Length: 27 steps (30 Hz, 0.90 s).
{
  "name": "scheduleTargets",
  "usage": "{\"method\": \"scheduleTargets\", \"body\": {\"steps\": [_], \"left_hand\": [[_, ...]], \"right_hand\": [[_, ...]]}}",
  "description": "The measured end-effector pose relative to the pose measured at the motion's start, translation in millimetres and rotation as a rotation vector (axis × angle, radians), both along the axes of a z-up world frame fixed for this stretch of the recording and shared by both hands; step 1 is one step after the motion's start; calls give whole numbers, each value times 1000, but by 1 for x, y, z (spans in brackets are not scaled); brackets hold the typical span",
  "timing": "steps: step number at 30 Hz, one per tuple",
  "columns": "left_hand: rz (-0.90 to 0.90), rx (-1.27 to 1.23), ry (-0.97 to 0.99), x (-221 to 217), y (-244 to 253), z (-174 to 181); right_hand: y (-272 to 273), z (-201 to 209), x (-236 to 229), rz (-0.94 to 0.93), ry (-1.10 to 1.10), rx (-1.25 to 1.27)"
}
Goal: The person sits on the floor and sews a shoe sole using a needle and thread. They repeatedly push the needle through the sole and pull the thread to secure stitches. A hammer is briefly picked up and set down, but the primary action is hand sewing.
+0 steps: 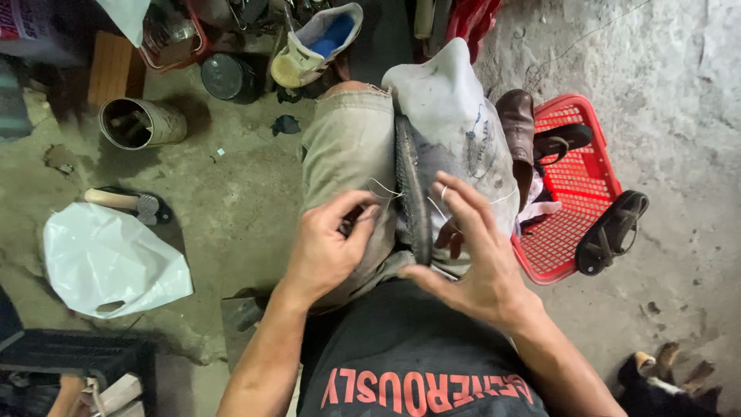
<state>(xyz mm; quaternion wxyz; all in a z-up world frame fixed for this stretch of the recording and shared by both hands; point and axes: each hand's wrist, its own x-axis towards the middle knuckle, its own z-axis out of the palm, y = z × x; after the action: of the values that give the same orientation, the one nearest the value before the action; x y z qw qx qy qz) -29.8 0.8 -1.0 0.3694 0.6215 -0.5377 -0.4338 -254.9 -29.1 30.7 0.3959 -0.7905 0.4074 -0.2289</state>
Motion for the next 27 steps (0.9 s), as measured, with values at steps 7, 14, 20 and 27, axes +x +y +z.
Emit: {"method": "scheduleTargets", "body": {"steps": [7,14,20,27], "left_hand": [[-262,263,-353,-12,-8,-5],[-117,-225,-486,-35,20,12],[-16,-198,-732,-39,5,-17],[-2,-70,-60,-37,-4,3]], "right_hand": [[-10,-12,-28,-68,131,177],[-1,-60,-55,26,-57,166],[0,-51,-64,-85,33,96],[5,-31,-56,-146,53,138]]}}
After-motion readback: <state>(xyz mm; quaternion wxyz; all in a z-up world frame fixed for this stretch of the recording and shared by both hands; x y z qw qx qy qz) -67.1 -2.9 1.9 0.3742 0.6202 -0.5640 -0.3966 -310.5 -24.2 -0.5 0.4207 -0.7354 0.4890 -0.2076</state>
